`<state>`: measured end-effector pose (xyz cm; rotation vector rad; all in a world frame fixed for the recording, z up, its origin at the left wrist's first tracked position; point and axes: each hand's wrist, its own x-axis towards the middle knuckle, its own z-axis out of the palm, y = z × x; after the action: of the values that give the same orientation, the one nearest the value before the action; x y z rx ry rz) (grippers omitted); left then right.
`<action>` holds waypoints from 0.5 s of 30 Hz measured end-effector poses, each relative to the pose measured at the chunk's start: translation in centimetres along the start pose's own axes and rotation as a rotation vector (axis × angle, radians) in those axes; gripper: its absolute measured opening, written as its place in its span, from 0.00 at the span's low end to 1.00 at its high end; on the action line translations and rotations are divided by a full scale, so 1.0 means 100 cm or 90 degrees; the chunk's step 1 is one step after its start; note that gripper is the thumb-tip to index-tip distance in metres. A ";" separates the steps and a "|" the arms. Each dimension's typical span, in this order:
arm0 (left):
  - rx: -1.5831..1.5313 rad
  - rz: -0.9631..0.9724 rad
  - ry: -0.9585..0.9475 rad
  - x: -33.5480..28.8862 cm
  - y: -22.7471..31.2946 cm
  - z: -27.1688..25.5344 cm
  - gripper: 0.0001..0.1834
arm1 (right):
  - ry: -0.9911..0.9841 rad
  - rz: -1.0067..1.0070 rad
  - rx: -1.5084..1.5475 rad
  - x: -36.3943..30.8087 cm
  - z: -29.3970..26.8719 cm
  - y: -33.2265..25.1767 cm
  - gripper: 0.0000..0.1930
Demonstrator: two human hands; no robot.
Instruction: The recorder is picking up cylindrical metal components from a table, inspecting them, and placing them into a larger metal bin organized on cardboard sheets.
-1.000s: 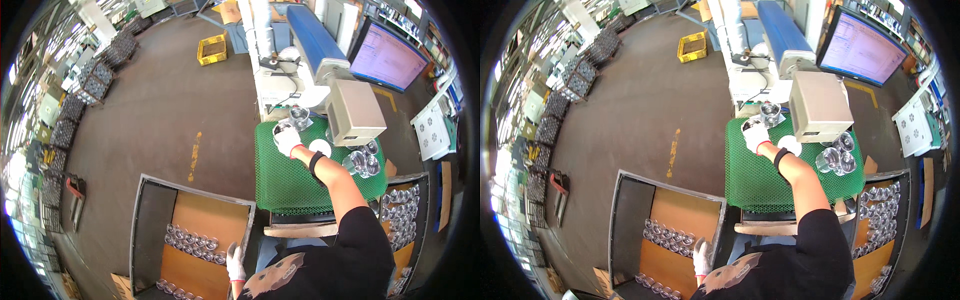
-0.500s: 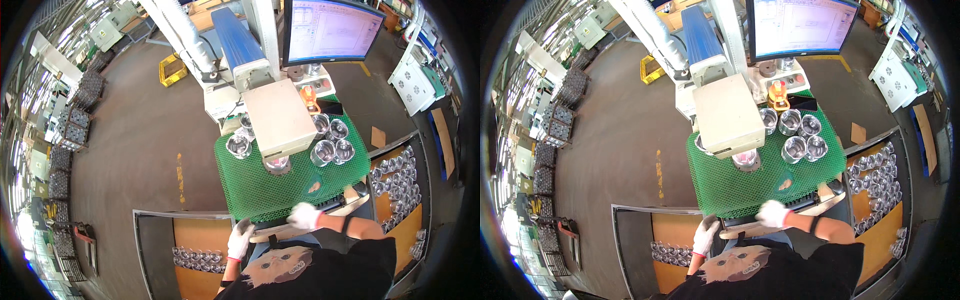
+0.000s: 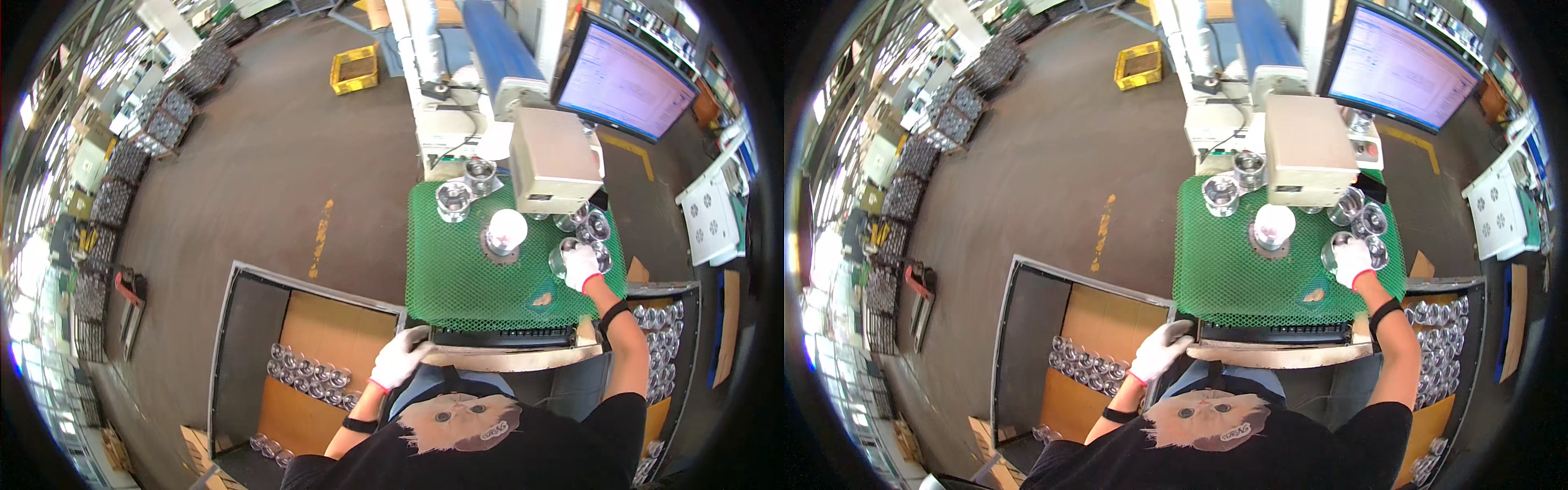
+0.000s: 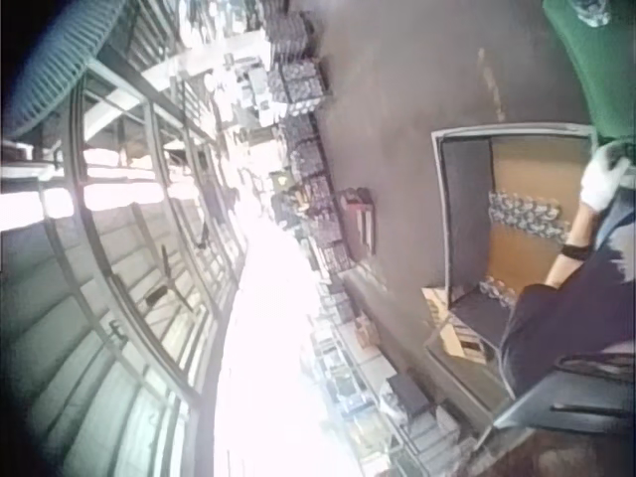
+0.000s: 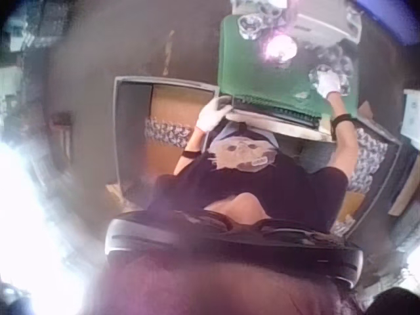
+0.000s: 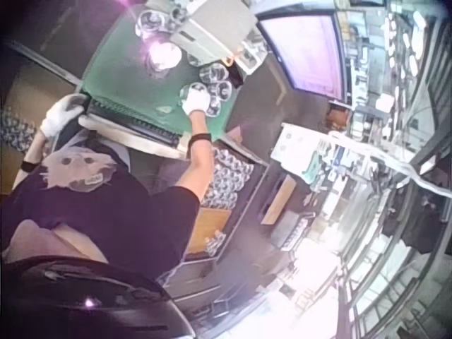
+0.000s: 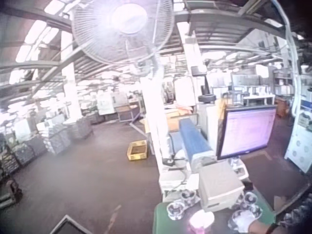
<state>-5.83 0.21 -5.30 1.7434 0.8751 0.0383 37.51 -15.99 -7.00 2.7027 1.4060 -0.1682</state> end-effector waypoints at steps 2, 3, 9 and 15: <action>-0.069 -0.078 0.108 -0.030 -0.032 -0.013 0.24 | 0.055 -0.147 -0.032 -0.013 0.009 -0.006 0.14; -0.078 -0.117 0.157 -0.044 -0.057 -0.017 0.25 | 0.026 -0.106 -0.055 -0.028 0.011 -0.016 0.14; -0.356 -0.239 0.250 -0.080 -0.117 -0.013 0.25 | -0.020 -0.140 0.228 -0.101 0.013 -0.133 0.14; -0.839 -0.030 -0.028 -0.039 -0.045 -0.017 0.31 | -0.312 -0.259 0.798 -0.118 -0.087 -0.270 0.23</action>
<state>-11.79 -0.15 -6.88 0.4830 0.5958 0.4388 9.08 -8.96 2.49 2.5582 2.0177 -2.1904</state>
